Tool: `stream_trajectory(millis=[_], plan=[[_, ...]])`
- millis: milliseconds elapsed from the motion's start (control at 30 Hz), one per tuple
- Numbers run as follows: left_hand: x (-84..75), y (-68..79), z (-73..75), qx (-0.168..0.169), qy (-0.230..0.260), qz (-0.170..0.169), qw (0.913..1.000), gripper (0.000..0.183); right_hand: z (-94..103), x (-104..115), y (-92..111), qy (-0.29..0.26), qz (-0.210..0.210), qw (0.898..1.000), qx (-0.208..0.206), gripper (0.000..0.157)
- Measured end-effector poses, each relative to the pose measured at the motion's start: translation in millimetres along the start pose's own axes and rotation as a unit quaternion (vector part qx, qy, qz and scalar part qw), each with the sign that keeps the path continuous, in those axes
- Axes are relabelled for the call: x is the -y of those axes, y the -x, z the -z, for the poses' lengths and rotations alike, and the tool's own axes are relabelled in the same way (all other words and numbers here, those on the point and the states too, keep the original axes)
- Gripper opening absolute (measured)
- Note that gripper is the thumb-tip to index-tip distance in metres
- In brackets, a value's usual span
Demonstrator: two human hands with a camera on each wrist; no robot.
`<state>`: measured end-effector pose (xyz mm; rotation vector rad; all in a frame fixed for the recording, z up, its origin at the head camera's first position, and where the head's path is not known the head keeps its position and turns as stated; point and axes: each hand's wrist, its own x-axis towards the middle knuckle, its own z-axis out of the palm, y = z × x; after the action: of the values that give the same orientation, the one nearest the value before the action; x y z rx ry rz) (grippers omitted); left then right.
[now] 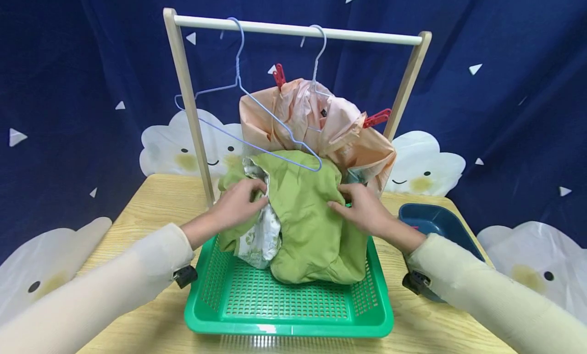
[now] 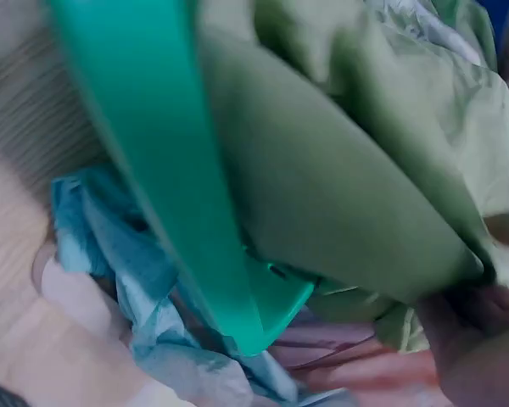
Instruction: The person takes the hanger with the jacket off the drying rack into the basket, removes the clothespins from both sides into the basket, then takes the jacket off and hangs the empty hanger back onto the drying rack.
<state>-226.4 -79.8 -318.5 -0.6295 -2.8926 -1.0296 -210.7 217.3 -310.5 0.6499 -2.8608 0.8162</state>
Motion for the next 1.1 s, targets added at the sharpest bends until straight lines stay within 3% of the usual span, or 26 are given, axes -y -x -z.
stream_trajectory(millis=[100,267,433,600,700,833,1000,1100], plan=[[-5.5,10.7,-8.3,0.076,-0.029,-0.019,0.9965,0.036,-9.1,8.4,11.4,0.043,0.024,0.995,0.088,0.019],[-10.2,18.9,-13.8,0.181,-0.059,-0.025,0.9815,0.040,-20.2,14.8,18.2,0.089,0.048,0.973,0.206,0.052],[-9.9,19.4,-24.0,0.281,-0.068,-0.001,0.9572,0.032,-25.2,15.9,11.7,0.079,0.014,0.955,0.286,0.048],[-12.1,21.1,-34.8,0.349,-0.099,0.029,0.9313,0.049,-27.6,16.9,8.0,0.068,-0.023,0.928,0.364,0.059],[-14.2,22.5,-34.3,0.366,-0.111,0.028,0.9237,0.050,-24.7,15.8,6.9,0.049,-0.016,0.924,0.379,0.056],[-17.9,25.7,-20.9,0.364,-0.118,-0.005,0.9238,0.033,-9.3,10.9,2.5,0.009,0.008,0.933,0.360,0.036],[-27.0,28.1,15.3,0.365,-0.118,-0.059,0.9217,0.028,19.9,-1.3,-5.3,-0.040,0.025,0.934,0.354,0.030],[-30.6,24.2,42.9,0.348,-0.096,-0.079,0.9293,0.028,35.8,-9.3,-9.7,-0.056,0.013,0.944,0.324,0.031]])
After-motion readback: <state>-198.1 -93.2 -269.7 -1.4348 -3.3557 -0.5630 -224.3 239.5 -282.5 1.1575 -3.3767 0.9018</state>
